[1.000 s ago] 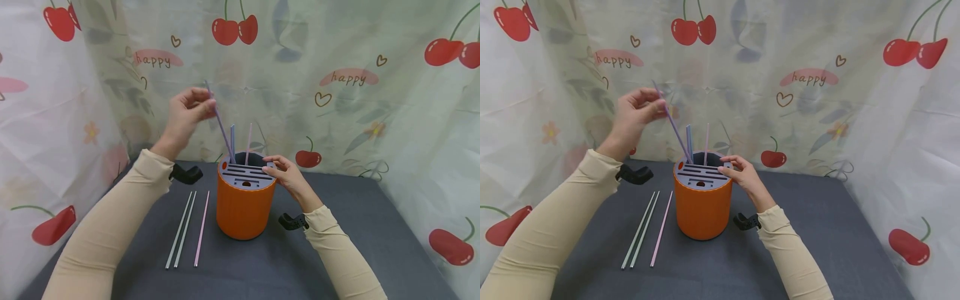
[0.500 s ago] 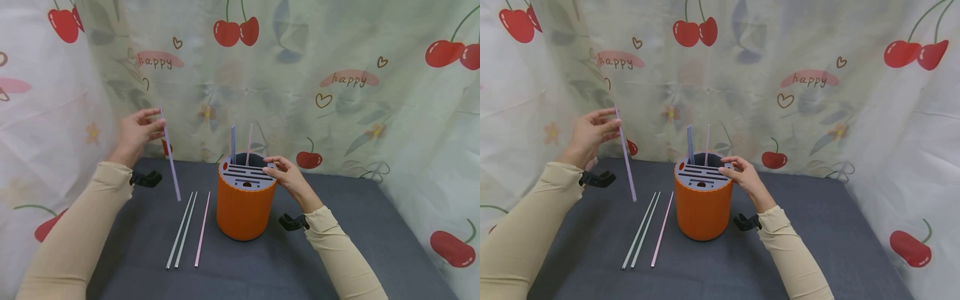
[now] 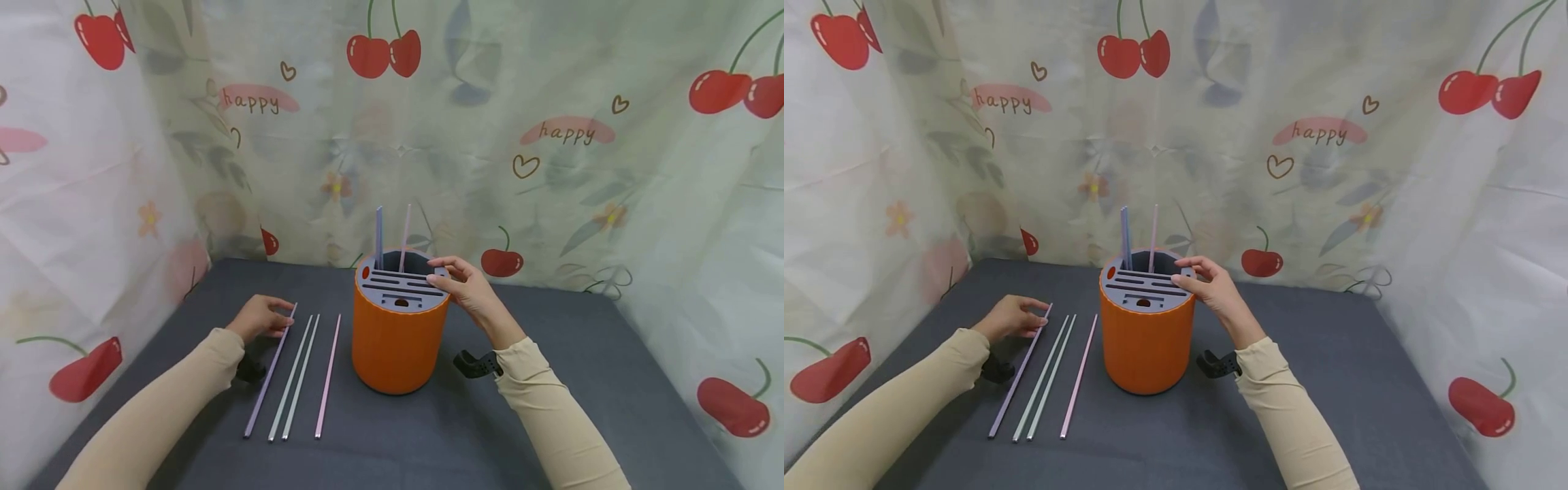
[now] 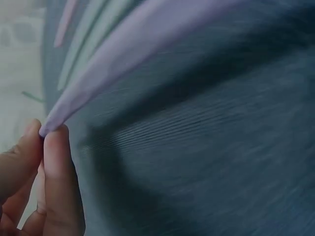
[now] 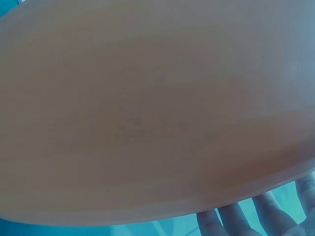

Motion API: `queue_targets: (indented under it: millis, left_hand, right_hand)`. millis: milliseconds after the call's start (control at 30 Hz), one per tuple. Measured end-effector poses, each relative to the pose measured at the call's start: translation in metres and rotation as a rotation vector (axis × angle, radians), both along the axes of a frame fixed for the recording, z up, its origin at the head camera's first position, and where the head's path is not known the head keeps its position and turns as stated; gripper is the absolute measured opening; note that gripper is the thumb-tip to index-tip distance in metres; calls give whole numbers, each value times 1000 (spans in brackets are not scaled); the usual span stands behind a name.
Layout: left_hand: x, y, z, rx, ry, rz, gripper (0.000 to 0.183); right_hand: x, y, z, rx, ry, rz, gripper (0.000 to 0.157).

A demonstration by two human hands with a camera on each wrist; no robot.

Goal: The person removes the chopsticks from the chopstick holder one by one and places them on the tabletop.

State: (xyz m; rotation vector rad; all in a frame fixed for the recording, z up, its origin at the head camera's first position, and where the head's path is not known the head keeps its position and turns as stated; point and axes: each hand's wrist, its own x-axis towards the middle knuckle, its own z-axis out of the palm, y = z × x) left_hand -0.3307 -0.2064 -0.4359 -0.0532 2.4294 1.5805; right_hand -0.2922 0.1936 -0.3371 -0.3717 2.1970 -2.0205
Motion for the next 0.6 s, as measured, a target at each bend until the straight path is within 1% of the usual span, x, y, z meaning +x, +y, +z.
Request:
queue_targets:
  millis: [100, 200, 333, 600]
  left_hand:
    - [2, 3, -10, 9, -32, -2, 44]
    - [2, 5, -16, 14, -54, 2, 45]
    - [1, 7, -18, -13, -71, 22, 45]
    - [-2, 10, -21, -73, -56, 69, 46]
  right_hand:
    - [0, 0, 0, 3, -1, -5, 28]
    - [-1, 1, -1, 6, -2, -10, 27]
    - [-2, 1, -1, 8, 0, -8, 27]
    - [-1, -1, -1, 14, -3, -16, 29]
